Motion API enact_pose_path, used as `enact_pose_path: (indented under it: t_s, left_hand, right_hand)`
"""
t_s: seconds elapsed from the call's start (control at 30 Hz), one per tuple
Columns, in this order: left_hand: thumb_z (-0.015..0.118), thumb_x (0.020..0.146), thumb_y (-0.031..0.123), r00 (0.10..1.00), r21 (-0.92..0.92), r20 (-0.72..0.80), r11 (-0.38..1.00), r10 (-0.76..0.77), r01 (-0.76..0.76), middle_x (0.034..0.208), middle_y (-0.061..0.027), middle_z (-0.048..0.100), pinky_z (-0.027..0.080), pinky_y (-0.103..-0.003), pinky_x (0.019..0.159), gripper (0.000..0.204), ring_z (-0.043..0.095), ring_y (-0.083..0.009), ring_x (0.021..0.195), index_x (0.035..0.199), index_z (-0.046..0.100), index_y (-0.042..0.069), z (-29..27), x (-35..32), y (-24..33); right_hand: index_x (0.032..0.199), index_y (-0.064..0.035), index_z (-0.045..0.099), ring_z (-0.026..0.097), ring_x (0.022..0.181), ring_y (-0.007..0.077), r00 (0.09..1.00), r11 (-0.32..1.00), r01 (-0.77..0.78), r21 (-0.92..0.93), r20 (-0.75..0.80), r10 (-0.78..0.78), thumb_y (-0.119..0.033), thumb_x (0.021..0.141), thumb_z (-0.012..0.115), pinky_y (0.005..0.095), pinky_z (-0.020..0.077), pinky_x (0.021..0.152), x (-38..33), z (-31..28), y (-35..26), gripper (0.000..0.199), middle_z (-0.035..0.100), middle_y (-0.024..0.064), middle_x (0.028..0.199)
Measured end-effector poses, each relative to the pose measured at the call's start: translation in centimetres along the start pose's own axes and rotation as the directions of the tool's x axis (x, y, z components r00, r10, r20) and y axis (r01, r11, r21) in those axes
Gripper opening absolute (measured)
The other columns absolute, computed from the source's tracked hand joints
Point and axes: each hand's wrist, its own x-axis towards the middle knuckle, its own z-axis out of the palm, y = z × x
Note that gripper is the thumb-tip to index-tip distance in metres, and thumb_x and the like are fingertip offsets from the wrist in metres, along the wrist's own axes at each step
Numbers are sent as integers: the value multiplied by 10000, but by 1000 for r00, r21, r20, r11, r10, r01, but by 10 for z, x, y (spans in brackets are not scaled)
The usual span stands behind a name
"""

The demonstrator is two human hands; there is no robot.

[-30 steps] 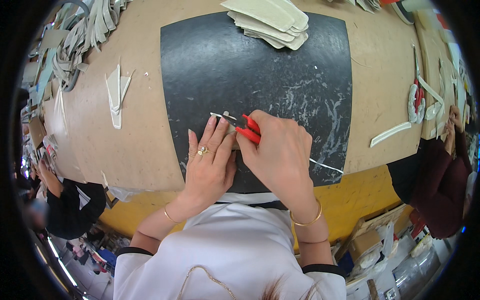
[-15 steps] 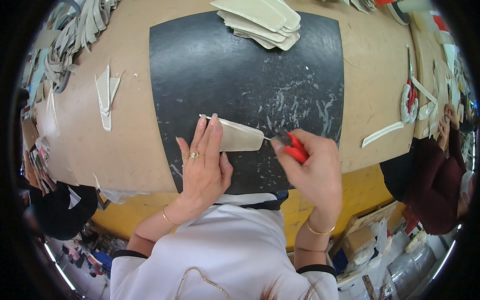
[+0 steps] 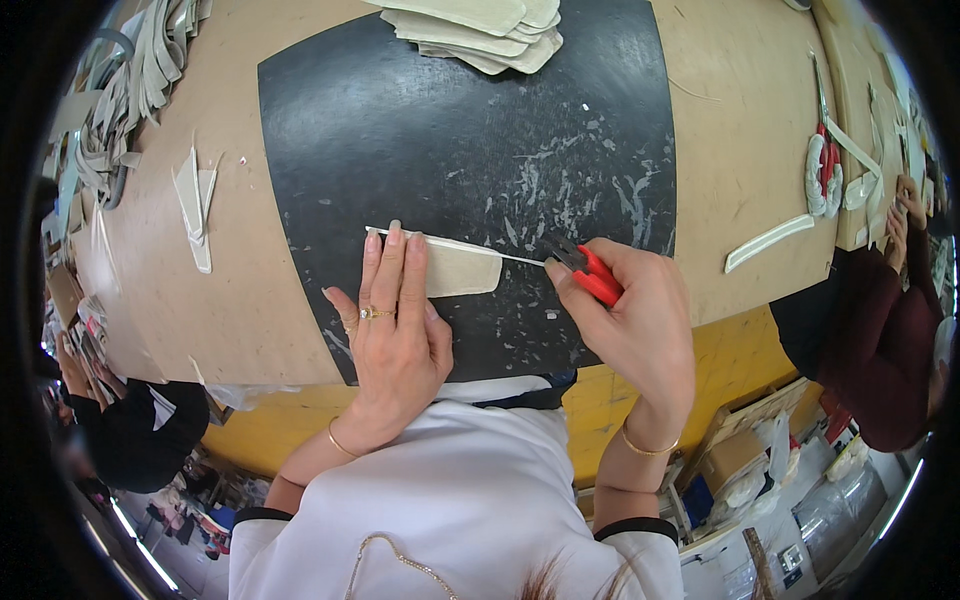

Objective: The person uses red-handled scissors to trim the edges of small beige fabric pieces on a black cutting mat. They repeatedly pick up pieces, trim them, and place them back on the table. Other workers are visible in the background performing similar tasks.

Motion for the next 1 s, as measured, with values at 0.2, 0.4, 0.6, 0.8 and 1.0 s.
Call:
enact_pose_path:
  t_s: [0.2, 0.4, 0.6, 0.8, 1.0]
  left_hand:
    - [583, 797, -46, 995, -33, 70, 997, -71, 73, 1552, -237, 309, -147, -587, 1143, 714, 309, -418, 1449, 1477, 458, 133, 1, -2, 10]
    - [579, 828, -86, 998, 185, 69, 983, 2, -15, 1555, -314, 235, -144, -616, 1128, 760, 270, -480, 1447, 1458, 471, 326, 5, -2, 17]
    - [547, 857, -88, 992, 209, 128, 978, -20, -7, 1555, -341, 205, -138, -620, 1127, 764, 286, -496, 1434, 1456, 453, 377, 2, 0, 20]
    - [535, 881, -52, 996, 332, 92, 942, 12, -42, 1522, -367, 263, 10, -640, 1144, 738, 337, -503, 1406, 1468, 425, 382, 7, 0, 22]
    - [584, 874, 66, 995, 477, 75, 874, 66, -94, 1426, -384, 420, 90, -521, 1173, 696, 414, -515, 1355, 1477, 386, 350, 4, 2, 26]
  right_hand:
    - [718, 34, 582, 340, 572, 44, 998, 998, 26, -49, 59, -23, -125, 896, 710, 252, 278, 481, -1, -3, -3, 271, 416, -29, 570]
    - [690, 20, 584, 349, 530, 109, 999, 994, 38, -99, 26, -36, -141, 851, 725, 291, 309, 478, 0, -1, -4, 268, 418, 25, 538]
    - [689, 22, 565, 345, 563, 44, 999, 999, 16, -52, 45, -14, -115, 860, 722, 260, 294, 476, -2, -2, -5, 269, 411, -16, 556]
    - [663, 20, 540, 346, 550, 49, 998, 997, 57, 51, -30, -56, -113, 852, 714, 259, 292, 473, -7, 6, 0, 289, 409, -11, 545]
    - [605, 11, 484, 323, 519, 81, 966, 966, 140, -218, -182, -181, -134, 805, 746, 301, 290, 459, -17, 14, -16, 360, 359, 29, 501]
